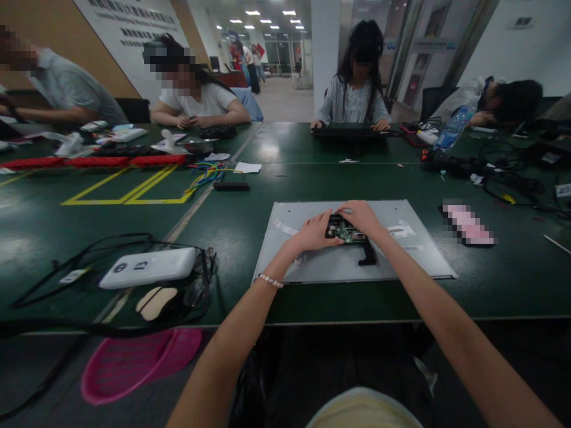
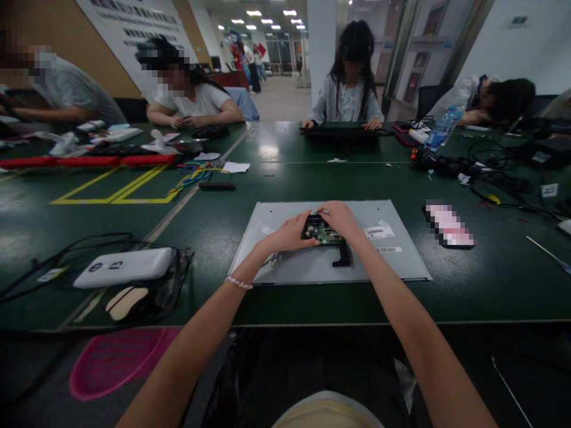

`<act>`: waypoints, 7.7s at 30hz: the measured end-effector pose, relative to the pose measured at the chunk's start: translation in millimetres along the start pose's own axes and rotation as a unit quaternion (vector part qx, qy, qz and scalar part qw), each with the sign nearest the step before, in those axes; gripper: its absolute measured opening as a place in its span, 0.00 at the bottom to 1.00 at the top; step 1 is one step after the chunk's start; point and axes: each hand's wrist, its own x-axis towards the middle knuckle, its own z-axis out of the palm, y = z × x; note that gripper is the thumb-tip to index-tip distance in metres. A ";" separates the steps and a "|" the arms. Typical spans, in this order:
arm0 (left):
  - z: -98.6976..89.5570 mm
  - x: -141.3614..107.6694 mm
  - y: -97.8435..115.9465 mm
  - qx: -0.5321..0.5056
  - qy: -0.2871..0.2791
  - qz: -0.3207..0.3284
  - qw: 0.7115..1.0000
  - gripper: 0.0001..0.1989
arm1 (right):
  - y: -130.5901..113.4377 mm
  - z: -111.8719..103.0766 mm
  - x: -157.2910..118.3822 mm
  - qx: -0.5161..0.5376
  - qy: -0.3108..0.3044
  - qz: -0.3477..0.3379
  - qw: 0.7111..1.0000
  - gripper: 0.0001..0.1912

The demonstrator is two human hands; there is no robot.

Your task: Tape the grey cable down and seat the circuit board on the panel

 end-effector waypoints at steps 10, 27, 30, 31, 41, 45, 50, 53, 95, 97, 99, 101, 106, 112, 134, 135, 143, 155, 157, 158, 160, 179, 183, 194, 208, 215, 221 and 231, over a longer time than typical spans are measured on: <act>-1.4 -0.6 1.3 -0.002 -0.002 -0.001 1.000 0.48 | 0.7 2.4 -0.9 0.014 -0.027 -0.019 0.999 0.12; -3.9 -3.4 8.6 0.002 -0.001 0.002 1.000 0.48 | 88.1 -81.6 -66.5 -0.096 -0.022 0.219 0.971 0.20; -2.3 -3.5 10.4 0.004 -0.006 -0.002 1.000 0.48 | 107.0 -86.6 -84.3 -0.087 -0.059 0.287 0.952 0.21; -1.5 -3.4 10.3 0.005 -0.006 -0.002 1.000 0.48 | 109.8 -86.7 -87.2 -0.082 -0.070 0.299 0.948 0.21; 8.3 -4.1 18.4 0.067 0.047 0.052 0.995 0.48 | 110.4 -85.5 -88.1 -0.036 -0.080 0.318 0.944 0.10; 12.9 -5.8 33.5 0.128 0.074 0.091 0.985 0.43 | 109.2 -84.0 -86.0 -0.053 -0.076 0.313 0.945 0.09; 17.6 -7.8 49.7 0.174 0.097 0.139 0.970 0.35 | 102.7 -81.1 -82.5 -0.030 -0.036 0.292 0.955 0.11; 18.5 -7.6 55.3 0.175 0.113 0.145 0.967 0.31 | 89.1 -79.9 -79.2 0.054 -0.058 0.271 0.959 0.12; -3.9 -4.3 64.2 0.136 0.168 0.107 0.970 0.18 | 28.4 -61.9 -67.4 0.170 -0.139 0.151 0.964 0.08; -21.2 -5.7 48.4 0.123 0.209 0.023 0.970 0.17 | 28.8 -61.8 -66.8 0.156 -0.106 0.150 0.971 0.09; -36.9 -8.9 26.5 0.127 0.237 -0.088 0.959 0.17 | 28.3 -61.3 -66.5 0.136 -0.079 0.138 0.978 0.09; -49.0 -14.2 1.1 0.135 0.229 -0.191 0.945 0.17 | 26.7 -60.6 -66.5 0.115 -0.055 0.118 0.985 0.10; -62.6 -28.2 -53.9 0.116 0.150 -0.303 0.934 0.19 | 22.1 -56.7 -65.5 0.063 -0.004 0.079 0.995 0.10; -61.1 -30.0 -72.9 0.072 0.035 -0.265 0.961 0.19 | 14.1 -50.8 -63.2 0.024 0.039 0.056 0.997 0.10; -85.8 -35.9 -41.1 -0.215 -0.009 -0.155 0.964 0.10 | -37.8 -39.7 -61.0 0.099 0.045 -0.068 0.992 0.15; -84.8 -35.5 -39.6 -0.213 -0.026 -0.152 0.965 0.10 | -41.4 -37.2 -61.4 0.101 0.027 -0.085 0.991 0.16; -69.4 -25.8 -44.4 -0.141 -0.088 -0.157 0.974 0.08 | -67.0 -16.0 -67.4 0.073 -0.096 -0.237 0.964 0.20; -68.5 -24.2 -41.6 -0.070 0.004 -0.018 0.997 0.10 | -85.5 -12.1 -69.9 -0.016 -0.122 -0.296 0.947 0.22; -63.9 -23.3 -40.4 -0.054 -0.043 0.005 0.998 0.10 | -85.7 -11.0 -69.9 -0.013 -0.128 -0.302 0.945 0.21; -60.9 -22.7 -40.5 -0.040 -0.065 0.007 0.997 0.09 | -85.7 -10.7 -69.9 -0.011 -0.131 -0.304 0.944 0.21; -54.6 -21.2 -41.3 -0.008 -0.099 -0.006 0.995 0.09 | -85.6 -10.6 -70.0 -0.004 -0.137 -0.305 0.942 0.20; -42.2 -15.8 -46.3 0.027 -0.134 -0.047 0.989 0.15 | -86.2 -11.2 -70.0 -0.021 -0.146 -0.311 0.939 0.16; -43.9 -16.2 -43.2 0.026 -0.136 -0.055 0.989 0.15 | -85.7 -10.9 -69.9 -0.019 -0.147 -0.311 0.939 0.16; -44.9 -16.9 -39.3 0.038 -0.126 -0.047 0.990 0.16 | -85.2 -16.8 -69.9 0.025 -0.146 -0.298 0.943 0.16; -55.5 -19.0 -47.9 0.041 0.063 -0.143 0.987 0.22 | 24.0 -56.9 -70.7 -0.004 -0.064 0.135 0.989 0.15; -57.9 -21.5 -50.4 0.053 -0.072 -0.153 0.984 0.17 | 27.6 -53.6 -69.5 0.037 -0.145 0.125 0.981 0.14; -56.9 -19.9 -51.8 0.056 -0.060 -0.124 0.989 0.12 | 27.7 -50.5 -68.9 0.069 -0.160 0.129 0.976 0.07; -60.0 -24.3 -60.3 0.095 0.056 -0.223 0.969 0.16 | 38.2 -70.8 -72.7 -0.008 -0.071 0.209 0.975 0.08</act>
